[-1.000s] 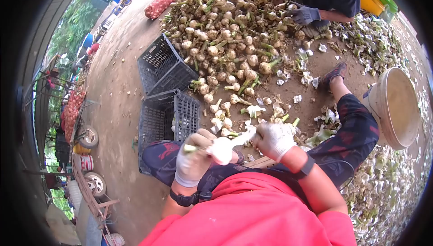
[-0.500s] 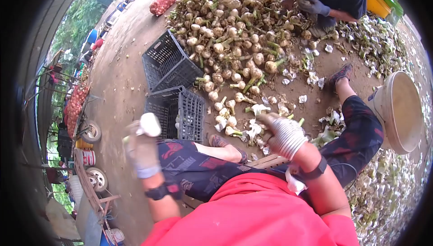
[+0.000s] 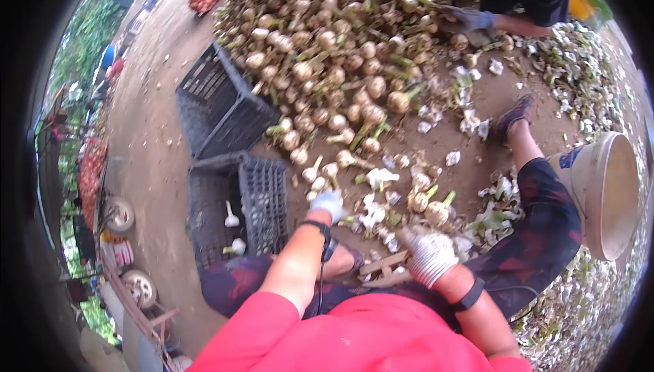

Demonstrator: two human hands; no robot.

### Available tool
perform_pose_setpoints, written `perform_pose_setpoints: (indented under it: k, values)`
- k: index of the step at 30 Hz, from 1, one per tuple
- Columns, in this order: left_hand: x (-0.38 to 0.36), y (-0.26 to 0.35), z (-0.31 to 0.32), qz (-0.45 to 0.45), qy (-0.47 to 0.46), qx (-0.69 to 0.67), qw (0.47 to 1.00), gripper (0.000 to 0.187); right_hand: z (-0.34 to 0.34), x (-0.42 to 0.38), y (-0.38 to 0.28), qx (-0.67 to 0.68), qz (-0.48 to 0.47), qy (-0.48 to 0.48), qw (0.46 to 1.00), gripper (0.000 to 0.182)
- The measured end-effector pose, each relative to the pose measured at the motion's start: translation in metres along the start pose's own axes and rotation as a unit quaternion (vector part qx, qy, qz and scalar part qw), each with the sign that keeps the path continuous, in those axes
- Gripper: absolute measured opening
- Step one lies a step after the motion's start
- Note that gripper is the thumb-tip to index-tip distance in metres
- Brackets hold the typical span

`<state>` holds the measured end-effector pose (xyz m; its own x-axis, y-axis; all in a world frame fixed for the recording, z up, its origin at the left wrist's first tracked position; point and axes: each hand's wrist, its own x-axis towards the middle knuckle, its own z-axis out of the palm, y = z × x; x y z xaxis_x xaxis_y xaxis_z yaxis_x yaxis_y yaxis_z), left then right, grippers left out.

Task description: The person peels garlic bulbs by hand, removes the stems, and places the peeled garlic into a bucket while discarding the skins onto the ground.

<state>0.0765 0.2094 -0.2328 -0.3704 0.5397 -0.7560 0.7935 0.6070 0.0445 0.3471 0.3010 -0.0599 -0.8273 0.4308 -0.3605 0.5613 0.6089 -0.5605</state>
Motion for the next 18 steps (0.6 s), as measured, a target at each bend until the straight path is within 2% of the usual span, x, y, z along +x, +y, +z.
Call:
perform_pose_setpoints:
  k: [1, 2, 3, 4, 5, 7, 8, 9, 10, 11, 12, 13, 14, 15, 17, 18]
  values:
    - [0.018, -0.002, 0.024, -0.006, 0.034, 0.037, 0.999, 0.043, -0.004, 0.002, 0.001, 0.018, 0.009, -0.025, 0.999, 0.043]
    - [0.018, 0.000, 0.019, -0.016, 0.014, 0.029, 0.999, 0.059, -0.006, 0.003, 0.003, 0.051, 0.015, -0.014, 0.999, 0.042]
    - [0.017, -0.001, 0.017, -0.007, 0.013, 0.033, 0.999, 0.057, -0.006, 0.003, 0.005, 0.083, 0.016, -0.006, 0.996, 0.042]
    - [0.017, 0.003, 0.015, -0.037, 0.039, 0.007, 0.999, 0.051, -0.005, 0.005, 0.005, 0.088, 0.006, 0.026, 0.996, 0.037]
    - [0.016, 0.003, 0.013, -0.068, 0.074, -0.047, 0.994, 0.051, -0.004, 0.008, 0.007, 0.087, 0.005, 0.024, 0.996, 0.037]
    - [0.007, 0.005, -0.003, -0.115, 0.158, -0.183, 0.964, 0.058, -0.008, 0.021, 0.006, 0.266, -0.018, 0.110, 0.958, 0.033]
    - [0.018, -0.007, 0.005, -0.034, 0.157, -0.404, 0.900, 0.059, -0.019, 0.025, -0.001, 0.339, 0.062, 0.079, 0.935, 0.028]
    - [-0.012, 0.007, -0.026, 0.023, 0.236, -0.481, 0.844, 0.057, -0.012, 0.031, 0.004, 0.457, 0.122, 0.071, 0.878, 0.022]
    - [-0.040, 0.016, -0.057, 0.036, 0.102, -0.686, 0.719, 0.053, -0.017, 0.037, 0.001, 0.553, 0.148, 0.057, 0.818, 0.023]
    - [-0.066, 0.025, -0.077, 0.107, 0.096, -0.749, 0.647, 0.050, -0.024, 0.041, -0.004, 0.642, 0.169, 0.044, 0.746, 0.025]
    - [-0.094, 0.034, -0.093, 0.167, 0.061, -0.797, 0.578, 0.047, -0.030, 0.042, -0.011, 0.644, 0.161, 0.050, 0.746, 0.025]
    - [-0.124, 0.044, -0.106, 0.176, 0.065, -0.791, 0.582, 0.047, -0.037, 0.040, -0.018, 0.645, 0.159, 0.026, 0.747, 0.027]
    - [-0.155, 0.056, -0.117, 0.227, 0.055, -0.789, 0.568, 0.048, -0.042, 0.038, -0.025, 0.645, 0.157, 0.003, 0.747, 0.031]
    - [-0.182, 0.067, -0.122, 0.277, 0.042, -0.785, 0.553, 0.049, -0.042, 0.031, -0.035, 0.689, 0.131, 0.028, 0.712, 0.028]
    - [-0.224, 0.083, -0.116, 0.315, 0.065, -0.726, 0.608, 0.055, -0.054, 0.010, -0.051, 0.661, 0.073, 0.069, 0.744, 0.028]
    - [-0.240, 0.086, -0.109, 0.339, 0.132, -0.624, 0.691, 0.056, -0.059, 0.000, -0.057, 0.621, 0.061, 0.101, 0.775, 0.030]
